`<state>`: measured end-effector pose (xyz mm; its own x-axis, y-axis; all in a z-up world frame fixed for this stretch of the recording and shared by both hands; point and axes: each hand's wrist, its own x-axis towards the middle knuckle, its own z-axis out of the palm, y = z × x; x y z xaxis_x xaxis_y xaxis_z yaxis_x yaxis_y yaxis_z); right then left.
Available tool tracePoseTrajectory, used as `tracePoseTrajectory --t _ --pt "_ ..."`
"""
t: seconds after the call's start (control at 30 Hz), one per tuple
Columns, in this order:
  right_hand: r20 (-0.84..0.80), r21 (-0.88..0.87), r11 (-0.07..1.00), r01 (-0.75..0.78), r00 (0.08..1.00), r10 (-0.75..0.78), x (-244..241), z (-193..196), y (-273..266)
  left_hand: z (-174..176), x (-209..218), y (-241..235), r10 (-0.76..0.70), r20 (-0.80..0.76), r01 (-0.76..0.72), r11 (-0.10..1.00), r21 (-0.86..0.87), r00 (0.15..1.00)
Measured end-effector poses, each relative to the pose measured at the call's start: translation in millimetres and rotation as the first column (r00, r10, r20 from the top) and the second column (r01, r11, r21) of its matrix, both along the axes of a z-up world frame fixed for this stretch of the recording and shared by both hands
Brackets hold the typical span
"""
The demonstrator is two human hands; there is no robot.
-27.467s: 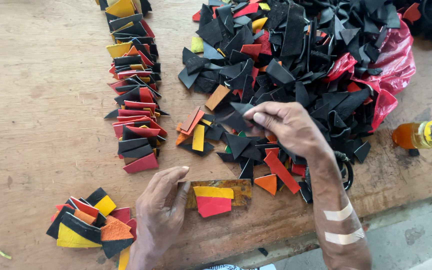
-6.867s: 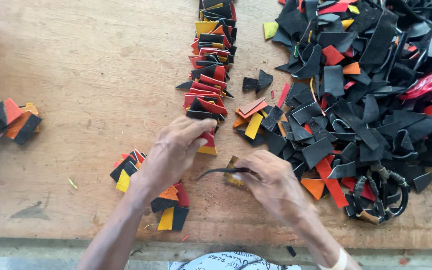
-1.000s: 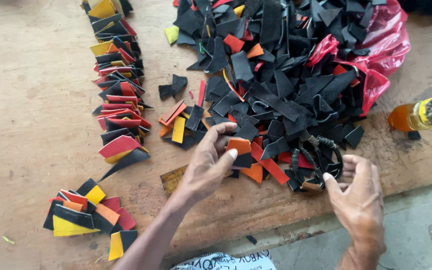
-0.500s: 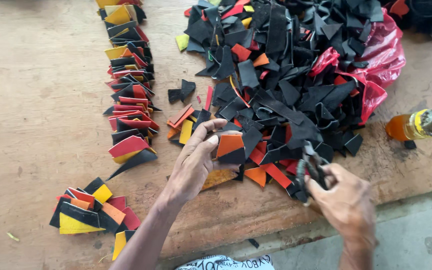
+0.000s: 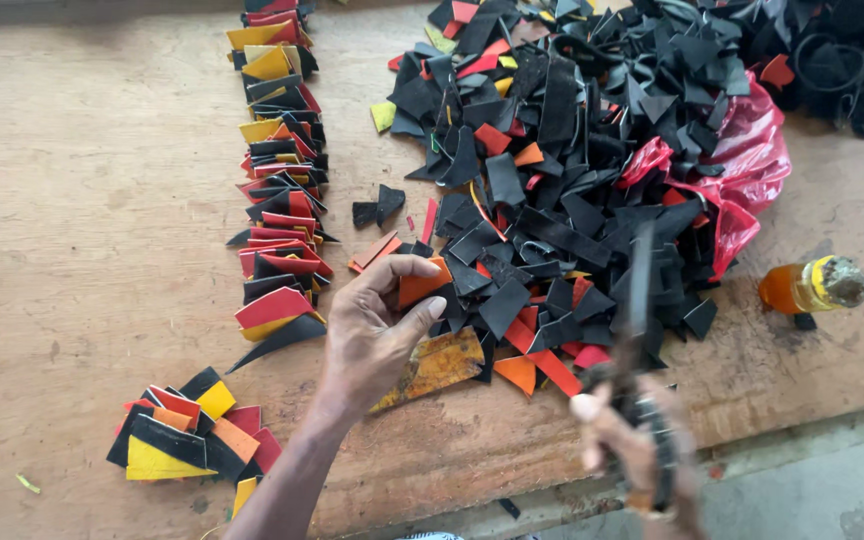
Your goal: The person assembles small colored rubber pieces into layered units on a wooden table. They pick up red, yellow, and black pieces, align them on a small wooden block, and occasionally use shears to trim edges. The assembled units are placed in a growing row on the left side of the table.
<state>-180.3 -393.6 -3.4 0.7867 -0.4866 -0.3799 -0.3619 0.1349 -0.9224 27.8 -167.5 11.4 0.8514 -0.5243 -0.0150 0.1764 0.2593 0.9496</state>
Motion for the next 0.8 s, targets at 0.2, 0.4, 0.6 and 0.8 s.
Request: tracePoseTrajectory --t 0.2,0.4,0.6,0.8 --pt "0.020 0.092 0.971 -0.220 0.976 0.219 36.0 -20.0 70.0 30.4 3.0 1.8 0.119 0.168 -0.119 0.993 -0.009 0.979" --pt "-0.106 -0.143 0.924 -0.354 0.934 0.341 72.9 13.9 94.0 45.2 9.2 -7.8 0.168 0.251 -0.150 0.984 -0.092 0.953" --pt "-0.034 -0.208 0.908 -0.364 0.930 0.366 82.8 17.8 96.0 44.4 6.5 -10.6 0.236 0.264 -0.229 0.972 -0.057 0.935" --pt "0.005 -0.243 0.903 -0.355 0.930 0.367 83.3 12.3 93.4 48.3 4.6 -12.9 0.268 0.265 -0.264 0.963 -0.051 0.926"
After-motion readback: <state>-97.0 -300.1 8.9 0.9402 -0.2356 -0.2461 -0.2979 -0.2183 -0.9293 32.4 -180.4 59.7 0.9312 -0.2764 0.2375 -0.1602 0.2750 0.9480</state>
